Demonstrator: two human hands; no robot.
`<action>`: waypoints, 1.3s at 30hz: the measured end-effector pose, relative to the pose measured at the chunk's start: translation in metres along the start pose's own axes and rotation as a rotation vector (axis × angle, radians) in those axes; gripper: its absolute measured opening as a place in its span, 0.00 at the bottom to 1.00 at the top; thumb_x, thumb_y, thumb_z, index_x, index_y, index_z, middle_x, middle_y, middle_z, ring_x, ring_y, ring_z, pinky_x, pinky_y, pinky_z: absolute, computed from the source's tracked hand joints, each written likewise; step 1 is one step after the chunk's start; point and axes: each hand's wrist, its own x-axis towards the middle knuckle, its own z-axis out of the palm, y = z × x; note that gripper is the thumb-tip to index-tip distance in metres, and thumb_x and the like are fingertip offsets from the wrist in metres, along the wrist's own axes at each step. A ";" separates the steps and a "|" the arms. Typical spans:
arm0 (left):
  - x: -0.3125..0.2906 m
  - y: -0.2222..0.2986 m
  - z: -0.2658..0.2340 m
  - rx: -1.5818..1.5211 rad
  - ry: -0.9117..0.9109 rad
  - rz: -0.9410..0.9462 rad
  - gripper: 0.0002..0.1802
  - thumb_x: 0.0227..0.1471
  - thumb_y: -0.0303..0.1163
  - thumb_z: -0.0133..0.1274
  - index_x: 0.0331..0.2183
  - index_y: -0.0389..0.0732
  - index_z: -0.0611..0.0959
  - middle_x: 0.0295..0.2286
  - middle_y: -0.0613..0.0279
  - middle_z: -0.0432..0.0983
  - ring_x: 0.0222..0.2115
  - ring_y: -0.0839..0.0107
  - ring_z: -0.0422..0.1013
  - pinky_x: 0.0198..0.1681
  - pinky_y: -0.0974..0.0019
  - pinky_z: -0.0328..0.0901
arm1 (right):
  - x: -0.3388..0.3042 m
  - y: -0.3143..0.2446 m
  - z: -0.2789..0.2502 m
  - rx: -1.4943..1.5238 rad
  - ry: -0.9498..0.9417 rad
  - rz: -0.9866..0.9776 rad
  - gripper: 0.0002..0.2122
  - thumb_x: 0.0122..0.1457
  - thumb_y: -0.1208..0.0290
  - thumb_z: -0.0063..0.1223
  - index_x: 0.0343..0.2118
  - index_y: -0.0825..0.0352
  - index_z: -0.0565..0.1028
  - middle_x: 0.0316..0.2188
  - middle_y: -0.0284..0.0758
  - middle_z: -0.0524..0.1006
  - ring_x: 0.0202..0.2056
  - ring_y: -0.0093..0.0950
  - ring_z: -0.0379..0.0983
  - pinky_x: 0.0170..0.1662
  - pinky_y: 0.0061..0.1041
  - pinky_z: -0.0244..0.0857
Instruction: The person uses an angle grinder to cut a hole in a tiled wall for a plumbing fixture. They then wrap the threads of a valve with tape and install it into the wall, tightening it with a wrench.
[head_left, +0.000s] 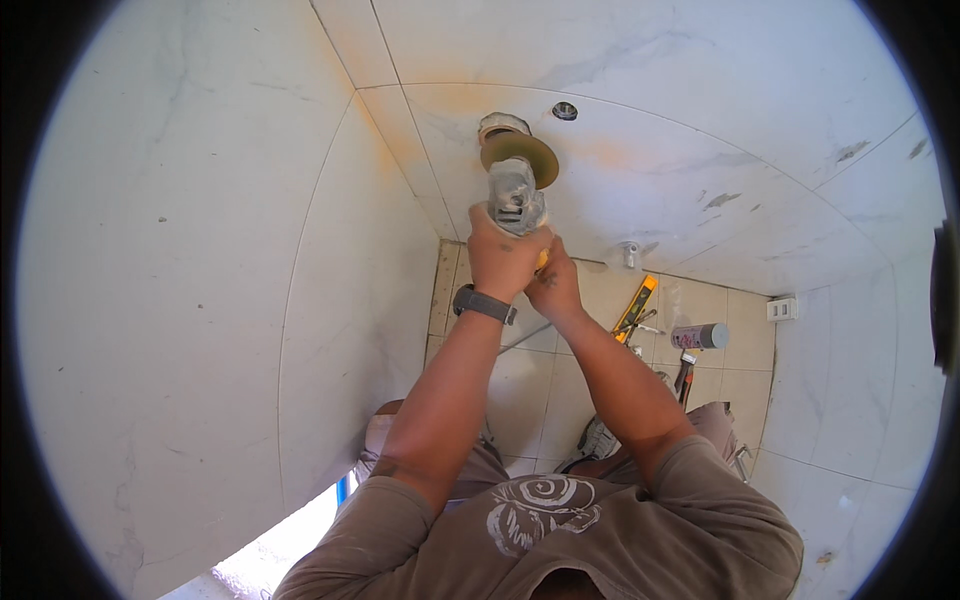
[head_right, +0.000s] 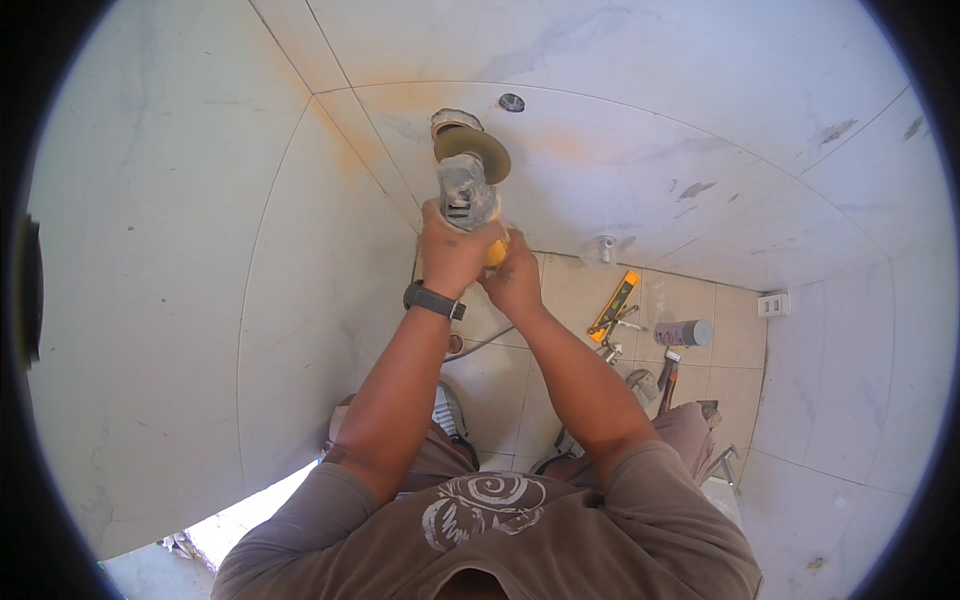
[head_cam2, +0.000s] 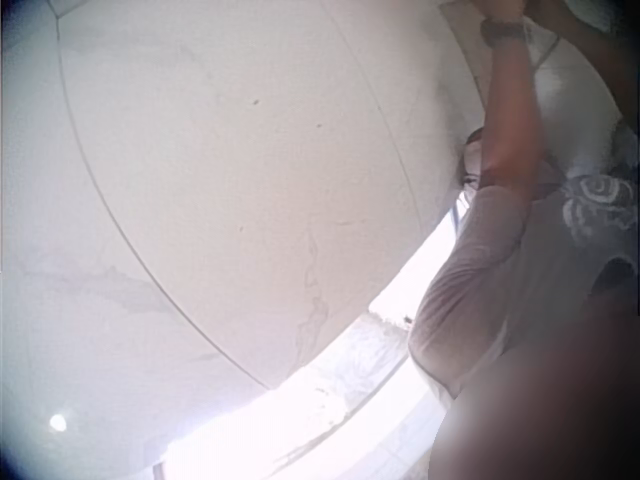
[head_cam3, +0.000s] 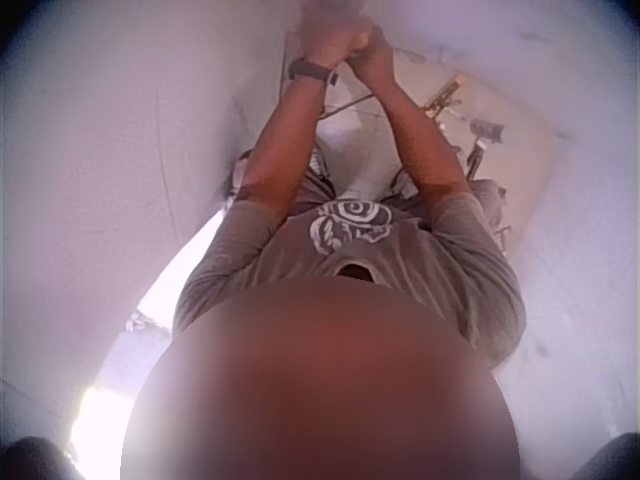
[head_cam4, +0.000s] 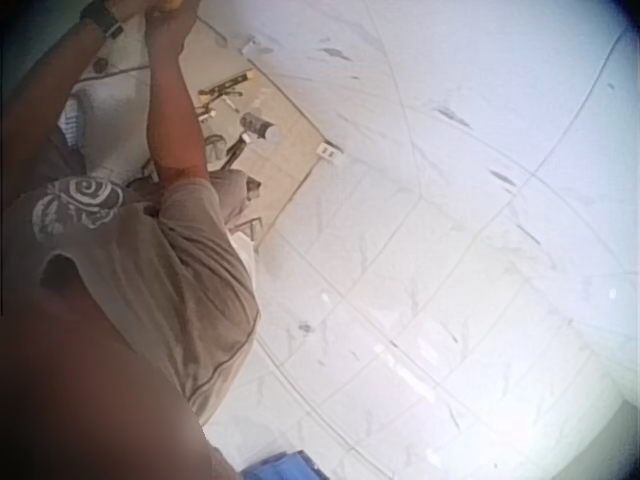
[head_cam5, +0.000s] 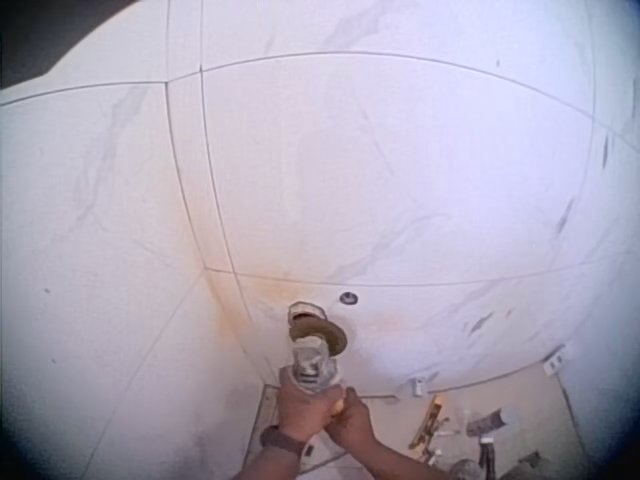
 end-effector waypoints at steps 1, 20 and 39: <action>0.001 -0.001 -0.001 -0.003 0.005 -0.006 0.39 0.38 0.38 0.72 0.45 0.30 0.69 0.39 0.41 0.80 0.40 0.50 0.79 0.45 0.54 0.73 | 0.001 -0.002 0.000 -0.010 -0.007 -0.025 0.31 0.45 0.73 0.75 0.50 0.70 0.68 0.42 0.51 0.81 0.46 0.50 0.79 0.48 0.39 0.73; -0.002 0.006 0.001 0.080 0.006 -0.017 0.39 0.38 0.40 0.72 0.45 0.31 0.69 0.38 0.38 0.80 0.40 0.46 0.80 0.45 0.52 0.73 | -0.002 0.017 0.009 0.058 -0.014 -0.021 0.34 0.43 0.71 0.78 0.51 0.69 0.67 0.41 0.51 0.81 0.46 0.51 0.79 0.48 0.42 0.73; 0.007 0.003 -0.006 0.021 0.034 0.008 0.37 0.38 0.36 0.72 0.46 0.30 0.71 0.39 0.44 0.80 0.39 0.57 0.79 0.45 0.58 0.73 | 0.005 0.004 0.012 -0.038 -0.045 0.022 0.35 0.44 0.71 0.76 0.54 0.71 0.66 0.41 0.53 0.81 0.46 0.54 0.79 0.47 0.42 0.73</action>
